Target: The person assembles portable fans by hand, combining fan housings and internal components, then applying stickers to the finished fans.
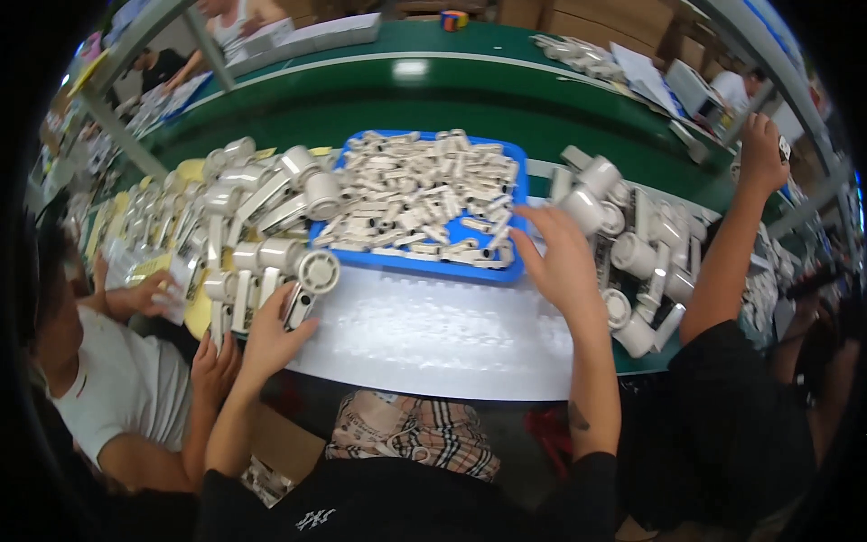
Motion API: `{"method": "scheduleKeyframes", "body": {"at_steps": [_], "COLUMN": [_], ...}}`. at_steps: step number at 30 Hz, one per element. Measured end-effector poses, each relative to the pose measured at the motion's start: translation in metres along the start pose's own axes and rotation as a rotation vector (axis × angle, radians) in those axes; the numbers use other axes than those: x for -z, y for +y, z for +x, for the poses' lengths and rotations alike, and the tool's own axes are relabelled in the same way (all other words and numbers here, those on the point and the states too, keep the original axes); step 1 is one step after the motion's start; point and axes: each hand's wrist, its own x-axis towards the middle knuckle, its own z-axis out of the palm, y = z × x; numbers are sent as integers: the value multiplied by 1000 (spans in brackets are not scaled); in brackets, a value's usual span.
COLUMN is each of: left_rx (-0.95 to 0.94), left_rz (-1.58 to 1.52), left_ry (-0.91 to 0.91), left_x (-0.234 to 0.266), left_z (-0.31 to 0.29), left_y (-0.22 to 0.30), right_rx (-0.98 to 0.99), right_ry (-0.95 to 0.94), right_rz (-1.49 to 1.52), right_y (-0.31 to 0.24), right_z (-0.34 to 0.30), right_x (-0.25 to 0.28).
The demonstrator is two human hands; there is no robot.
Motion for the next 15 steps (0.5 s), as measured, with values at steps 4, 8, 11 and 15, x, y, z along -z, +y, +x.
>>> {"method": "scheduleKeyframes", "body": {"at_steps": [4, 8, 11, 15], "left_rx": [-34, -10, -85, -370], "left_rz": [296, 404, 388, 198], "left_ry": [-107, -151, -74, 99], "left_x": [3, -3, -7, -13], "left_z": [-2, 1, 0, -11], "left_y": [15, 26, 29, 30], "right_rx": [-50, -254, -170, -81], "right_ry": [190, 14, 120, 309], "right_rz": [-505, -487, -378, -231], "right_y": [15, 45, 42, -14], "right_z": [9, 6, 2, -9], "right_x": [21, 20, 21, 40]}}
